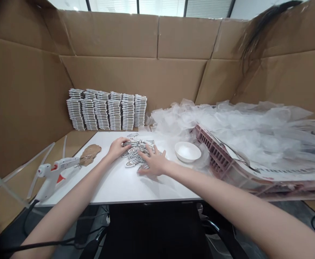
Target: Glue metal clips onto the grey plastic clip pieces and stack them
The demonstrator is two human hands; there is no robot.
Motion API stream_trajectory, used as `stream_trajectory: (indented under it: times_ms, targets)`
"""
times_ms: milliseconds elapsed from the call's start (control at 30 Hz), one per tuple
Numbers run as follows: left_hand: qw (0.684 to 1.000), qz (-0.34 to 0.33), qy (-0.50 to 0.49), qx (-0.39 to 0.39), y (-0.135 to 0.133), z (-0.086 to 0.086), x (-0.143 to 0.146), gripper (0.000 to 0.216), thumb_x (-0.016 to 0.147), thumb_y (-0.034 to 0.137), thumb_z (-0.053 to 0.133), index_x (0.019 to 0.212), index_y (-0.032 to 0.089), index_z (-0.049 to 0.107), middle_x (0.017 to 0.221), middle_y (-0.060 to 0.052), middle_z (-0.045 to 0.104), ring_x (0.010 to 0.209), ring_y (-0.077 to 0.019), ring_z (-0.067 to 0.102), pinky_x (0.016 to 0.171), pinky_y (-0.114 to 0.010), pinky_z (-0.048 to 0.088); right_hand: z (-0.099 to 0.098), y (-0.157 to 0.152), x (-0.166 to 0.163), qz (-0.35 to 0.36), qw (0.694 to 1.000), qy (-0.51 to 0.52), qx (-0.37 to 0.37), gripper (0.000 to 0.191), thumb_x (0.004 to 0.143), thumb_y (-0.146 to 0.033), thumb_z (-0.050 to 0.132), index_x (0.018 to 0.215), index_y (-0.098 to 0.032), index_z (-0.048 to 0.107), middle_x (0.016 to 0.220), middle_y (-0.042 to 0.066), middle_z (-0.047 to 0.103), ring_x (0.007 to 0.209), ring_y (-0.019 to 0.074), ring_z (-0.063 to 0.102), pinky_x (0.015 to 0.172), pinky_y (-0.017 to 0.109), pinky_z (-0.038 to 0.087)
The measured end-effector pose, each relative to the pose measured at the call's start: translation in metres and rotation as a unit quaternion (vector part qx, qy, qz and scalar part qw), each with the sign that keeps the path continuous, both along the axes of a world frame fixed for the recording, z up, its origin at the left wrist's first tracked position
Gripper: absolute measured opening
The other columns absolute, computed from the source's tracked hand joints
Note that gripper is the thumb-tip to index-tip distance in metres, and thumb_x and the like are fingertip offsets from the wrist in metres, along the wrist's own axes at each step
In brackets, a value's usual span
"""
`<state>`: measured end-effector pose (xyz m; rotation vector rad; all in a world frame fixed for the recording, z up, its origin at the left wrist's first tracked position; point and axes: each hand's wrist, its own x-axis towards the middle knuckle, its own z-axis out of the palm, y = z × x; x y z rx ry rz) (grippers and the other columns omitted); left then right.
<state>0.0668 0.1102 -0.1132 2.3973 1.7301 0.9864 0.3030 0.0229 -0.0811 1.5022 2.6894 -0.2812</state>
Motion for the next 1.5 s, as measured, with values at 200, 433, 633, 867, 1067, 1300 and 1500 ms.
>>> stream_trajectory:
  times_ms: [200,433,633,867,1067,1300,1500]
  targets:
    - [0.999,0.038,-0.03,0.007,0.006,-0.003,-0.015,0.02,0.077,0.031,0.065,0.092,0.02,0.072,0.092,-0.005,0.072,0.086,-0.0242,0.063,0.075,-0.031,0.044,-0.042,0.029,-0.023,-0.013,0.995,0.065,0.077,0.076,0.086,-0.073,0.028,0.152,-0.039,0.01,0.161,0.005,-0.006,0.144,0.0442,-0.002,0.1,0.077,0.015]
    - [0.987,0.105,-0.114,0.049,0.011,-0.001,-0.029,0.011,0.073,0.023,0.066,0.081,0.021,0.073,0.088,-0.006,0.073,0.087,-0.0254,0.063,0.079,-0.033,0.044,-0.045,0.075,-0.047,-0.038,0.984,0.093,0.144,0.066,0.091,-0.064,0.031,0.151,-0.038,0.02,0.16,0.009,0.012,0.143,0.0422,0.012,0.1,0.075,0.02]
    - [0.975,0.043,-0.207,0.063,0.006,0.014,-0.023,0.023,0.076,0.031,0.063,0.092,0.017,0.071,0.097,-0.009,0.071,0.084,-0.0236,0.062,0.078,-0.035,0.048,-0.035,0.079,-0.047,-0.052,0.979,0.122,0.155,0.062,0.092,-0.063,0.03,0.149,-0.04,0.025,0.16,0.009,0.015,0.143,0.0429,0.01,0.1,0.076,0.015]
    - [0.923,-0.243,-0.258,-0.153,-0.018,0.018,0.023,0.024,0.066,0.029,0.075,0.086,0.016,0.074,0.094,-0.008,0.072,0.08,-0.0217,0.067,0.068,-0.029,0.052,-0.005,0.017,0.042,-0.097,0.938,0.216,0.253,0.036,0.095,-0.038,0.041,0.117,-0.02,0.063,0.122,0.012,0.06,0.113,0.0248,0.053,0.096,0.039,0.041]
    - [0.88,-0.353,-0.217,-0.233,-0.035,0.012,0.052,0.015,0.075,0.027,0.069,0.083,0.017,0.076,0.108,-0.011,0.07,0.103,-0.0257,0.063,0.083,-0.034,0.049,0.001,-0.002,0.113,-0.228,0.932,0.109,0.259,0.021,0.087,-0.025,0.052,0.091,-0.019,0.071,0.097,0.009,0.069,0.093,0.0244,0.061,0.076,0.032,0.042]
    - [0.906,-0.339,-0.16,-0.196,-0.034,0.002,0.056,0.026,0.07,0.025,0.073,0.095,0.018,0.073,0.11,-0.009,0.067,0.099,-0.0239,0.062,0.079,-0.032,0.048,-0.008,0.017,0.13,-0.261,0.945,0.116,0.16,0.008,0.076,-0.022,0.065,0.077,-0.02,0.072,0.083,0.008,0.073,0.078,0.0212,0.065,0.063,0.028,0.039]
    - [0.91,-0.32,-0.161,-0.208,-0.034,0.001,0.056,0.033,0.068,0.021,0.072,0.101,0.017,0.07,0.113,-0.009,0.068,0.106,-0.0256,0.061,0.091,-0.035,0.046,-0.017,0.026,0.139,-0.246,0.944,0.156,0.155,0.004,0.073,-0.019,0.066,0.071,-0.019,0.069,0.078,0.006,0.073,0.073,0.0191,0.064,0.062,0.026,0.038]
